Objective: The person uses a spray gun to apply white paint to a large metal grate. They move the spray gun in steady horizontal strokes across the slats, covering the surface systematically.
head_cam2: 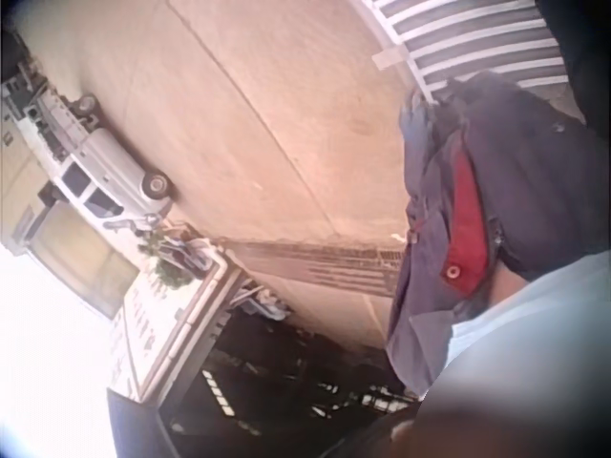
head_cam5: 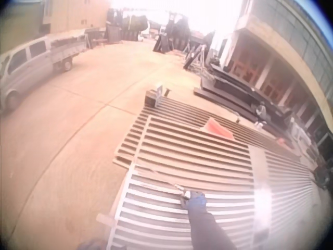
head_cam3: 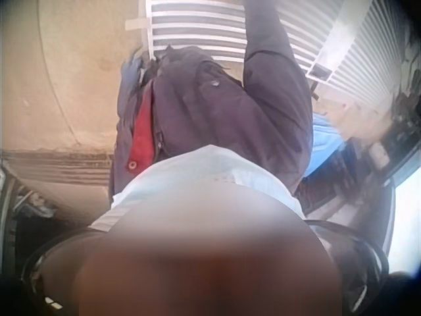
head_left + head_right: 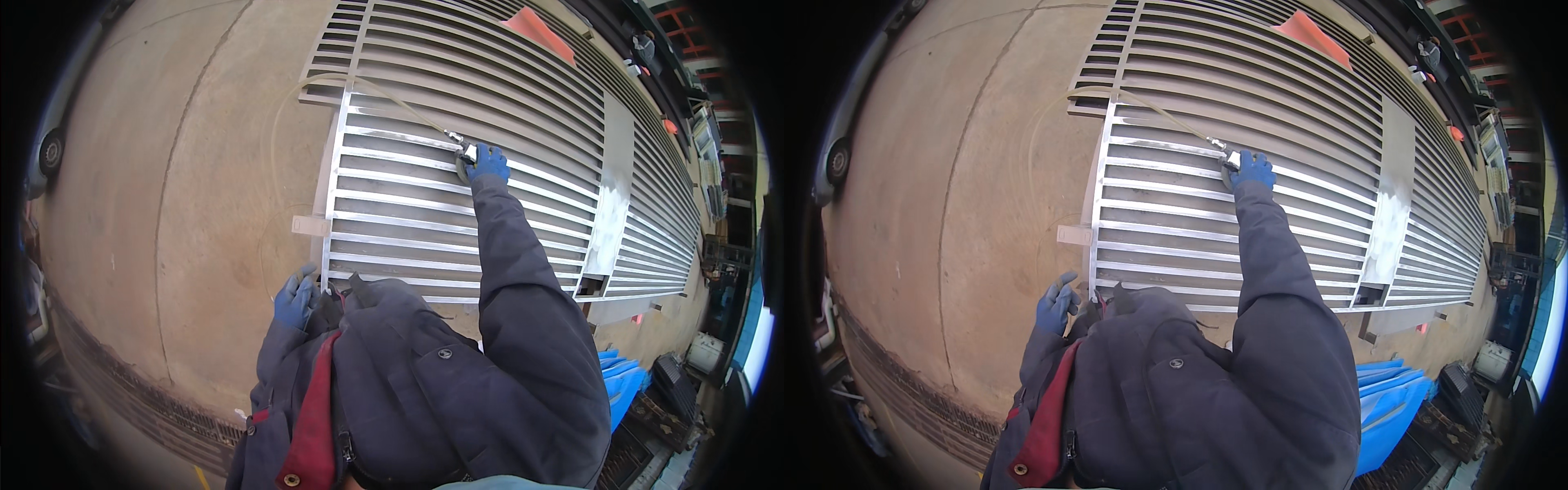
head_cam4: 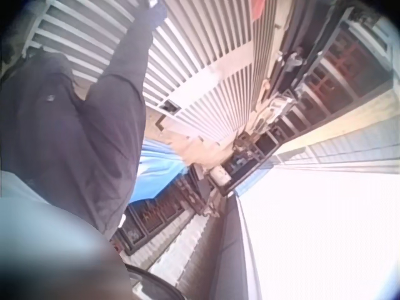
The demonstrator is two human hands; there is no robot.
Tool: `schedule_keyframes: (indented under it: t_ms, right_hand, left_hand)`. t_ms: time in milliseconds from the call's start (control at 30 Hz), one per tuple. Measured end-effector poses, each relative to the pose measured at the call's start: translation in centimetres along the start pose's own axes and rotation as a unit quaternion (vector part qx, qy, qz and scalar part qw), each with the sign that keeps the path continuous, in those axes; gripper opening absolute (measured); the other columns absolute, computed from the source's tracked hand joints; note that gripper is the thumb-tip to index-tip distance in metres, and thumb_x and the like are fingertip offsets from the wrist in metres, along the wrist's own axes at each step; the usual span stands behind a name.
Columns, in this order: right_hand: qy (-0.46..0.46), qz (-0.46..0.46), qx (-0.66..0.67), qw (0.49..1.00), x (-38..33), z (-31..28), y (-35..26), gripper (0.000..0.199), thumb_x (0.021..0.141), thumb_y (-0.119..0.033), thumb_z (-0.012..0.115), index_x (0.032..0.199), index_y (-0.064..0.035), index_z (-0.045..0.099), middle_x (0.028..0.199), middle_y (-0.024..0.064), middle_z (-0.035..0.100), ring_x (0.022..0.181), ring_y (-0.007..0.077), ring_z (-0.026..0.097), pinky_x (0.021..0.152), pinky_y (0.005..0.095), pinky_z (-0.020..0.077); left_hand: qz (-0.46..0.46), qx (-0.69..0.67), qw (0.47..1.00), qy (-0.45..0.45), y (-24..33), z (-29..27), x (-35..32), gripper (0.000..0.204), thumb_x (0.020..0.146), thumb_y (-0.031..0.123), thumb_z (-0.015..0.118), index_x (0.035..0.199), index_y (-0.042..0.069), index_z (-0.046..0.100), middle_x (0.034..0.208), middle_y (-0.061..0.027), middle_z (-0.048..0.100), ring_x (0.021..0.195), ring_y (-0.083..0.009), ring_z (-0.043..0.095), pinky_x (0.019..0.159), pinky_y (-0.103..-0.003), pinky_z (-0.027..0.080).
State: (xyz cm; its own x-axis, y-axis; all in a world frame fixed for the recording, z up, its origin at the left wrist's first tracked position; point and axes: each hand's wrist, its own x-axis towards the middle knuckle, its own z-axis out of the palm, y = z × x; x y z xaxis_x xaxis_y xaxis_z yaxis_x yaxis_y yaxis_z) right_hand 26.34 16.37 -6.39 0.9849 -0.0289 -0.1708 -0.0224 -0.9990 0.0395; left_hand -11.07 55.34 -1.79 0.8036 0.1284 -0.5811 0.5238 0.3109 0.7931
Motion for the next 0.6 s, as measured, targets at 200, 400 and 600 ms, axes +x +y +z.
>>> schedule_keyframes:
  t_ms: [200, 400, 600]
  right_hand:
    - [0.041, 0.051, -0.014, 0.998, 0.2, 0.6, 0.3, 0.056, 0.085, -0.043, 0.079, 0.135, -0.0250, 0.058, 0.136, 0.0184, 0.056, 0.120, 0.0395, 0.060, 0.093, 0.0510, 0.0562]
    - [0.086, -0.058, 0.053, 0.993, -1.1, 2.2, -9.1, 0.056, 0.084, -0.041, 0.079, 0.133, -0.0242, 0.060, 0.137, 0.0174, 0.055, 0.121, 0.0391, 0.059, 0.093, 0.0568, 0.0529]
    - [0.023, -0.119, 0.054, 0.991, -1.1, 0.6, -19.5, 0.044, 0.091, -0.026, 0.070, 0.133, -0.0225, 0.059, 0.136, 0.0137, 0.055, 0.123, 0.0355, 0.058, 0.091, 0.0533, 0.0527]
  left_hand:
    - [-0.020, 0.011, 1.000, 0.014, 0.9, 0.9, -0.7, 0.042, 0.110, 0.018, 0.051, 0.149, 0.002, 0.050, 0.078, 0.0044, 0.054, 0.066, -0.0027, 0.046, 0.058, -0.019, 0.037]
    - [-0.017, -0.051, 0.998, 0.037, 0.3, 1.0, -0.7, 0.041, 0.110, 0.020, 0.051, 0.147, 0.002, 0.051, 0.078, 0.0018, 0.058, 0.063, -0.0040, 0.047, 0.059, -0.019, 0.039]
    - [0.020, -0.034, 0.999, 0.036, -0.1, 1.2, -1.2, 0.042, 0.111, 0.026, 0.052, 0.145, 0.002, 0.052, 0.080, -0.0013, 0.064, 0.063, -0.0069, 0.053, 0.061, -0.023, 0.045]
